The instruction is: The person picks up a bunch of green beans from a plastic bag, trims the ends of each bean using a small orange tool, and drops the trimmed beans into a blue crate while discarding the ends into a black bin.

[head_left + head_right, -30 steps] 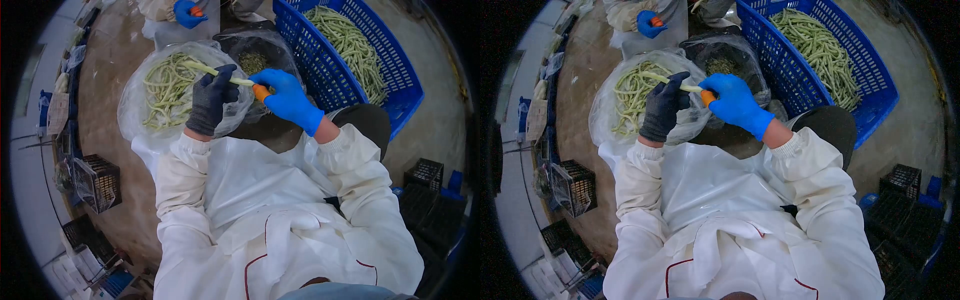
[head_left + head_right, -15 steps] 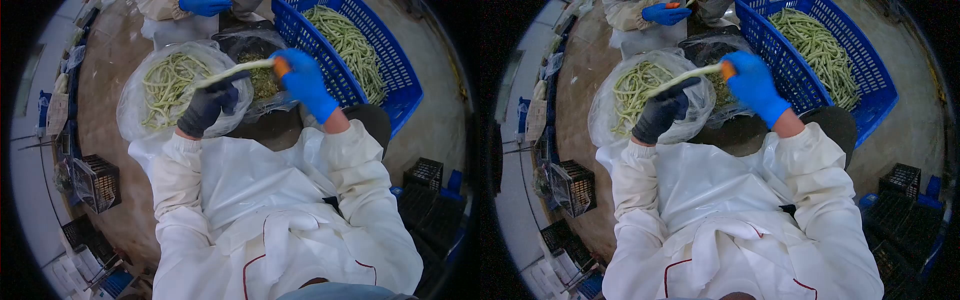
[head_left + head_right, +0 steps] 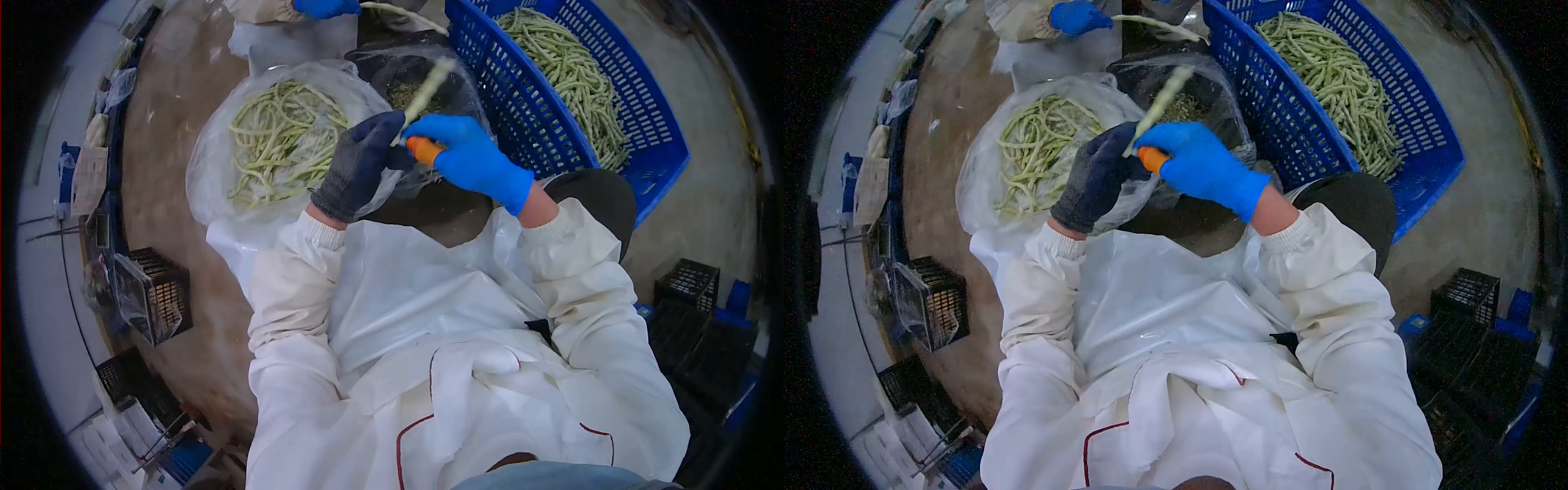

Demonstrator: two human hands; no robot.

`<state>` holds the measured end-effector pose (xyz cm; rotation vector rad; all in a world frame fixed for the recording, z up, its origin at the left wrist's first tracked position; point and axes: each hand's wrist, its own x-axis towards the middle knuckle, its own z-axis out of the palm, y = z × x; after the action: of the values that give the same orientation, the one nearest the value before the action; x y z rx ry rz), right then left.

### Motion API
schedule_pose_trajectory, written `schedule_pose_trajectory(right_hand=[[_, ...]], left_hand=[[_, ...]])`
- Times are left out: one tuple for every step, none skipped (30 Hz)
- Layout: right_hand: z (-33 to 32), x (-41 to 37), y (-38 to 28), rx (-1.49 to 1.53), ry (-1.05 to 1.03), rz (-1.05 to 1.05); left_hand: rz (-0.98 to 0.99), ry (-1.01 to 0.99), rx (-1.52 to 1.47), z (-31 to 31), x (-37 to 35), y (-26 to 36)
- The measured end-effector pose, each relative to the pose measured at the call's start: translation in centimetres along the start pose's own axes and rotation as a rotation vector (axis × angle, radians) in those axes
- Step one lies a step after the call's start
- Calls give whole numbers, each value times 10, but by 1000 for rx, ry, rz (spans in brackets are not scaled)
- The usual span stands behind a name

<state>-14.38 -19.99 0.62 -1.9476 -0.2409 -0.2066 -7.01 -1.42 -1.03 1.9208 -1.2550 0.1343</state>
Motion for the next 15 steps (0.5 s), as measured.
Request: schedule_pose_trajectory(right_hand=[[2, -1, 3, -78, -10, -74], [4, -3, 5, -157, -20, -148], [6, -4, 5, -153, -8, -148], [4, -4, 4, -204, 7, -155], [1, -3, 0, -254, 22, -163], [-2, -2, -3, -305, 38, -170], [-4, -2, -6, -346, 52, -187], [-7, -1, -8, -387, 67, -204], [-8, -1, -9, -428, 81, -222], [-12, 0, -5, -497, 150, -239], [-21, 3, 3, -564, 218, -256], [-30, 5, 11, -632, 287, -273], [-40, 9, 17, -620, 354, -165], [-52, 12, 20, -634, 490, -138], [-66, 14, 22, -647, 627, -110]], left_hand=[[43, -4, -35, 1, 0, -4], [86, -8, -71, 2, 1, -7], [130, -12, -108, 3, 0, -9], [-84, -40, -220, 3, -1, -7], [-299, -68, -331, 2, -2, -4], [-458, -80, -470, 1, -2, 0], [-621, -70, -604, -1, -1, 6], [-726, -42, -769, -7, 8, 18], [-830, -13, -935, -11, 12, 25], [-820, -34, -973, -11, 10, 24], [-811, -56, -1012, -11, 7, 22], [-800, -78, -1050, -11, 4, 21], [-776, -85, -978, -13, 2, 22], [-751, -93, -906, -14, 0, 22], [-726, -100, -836, -15, -1, 22]])
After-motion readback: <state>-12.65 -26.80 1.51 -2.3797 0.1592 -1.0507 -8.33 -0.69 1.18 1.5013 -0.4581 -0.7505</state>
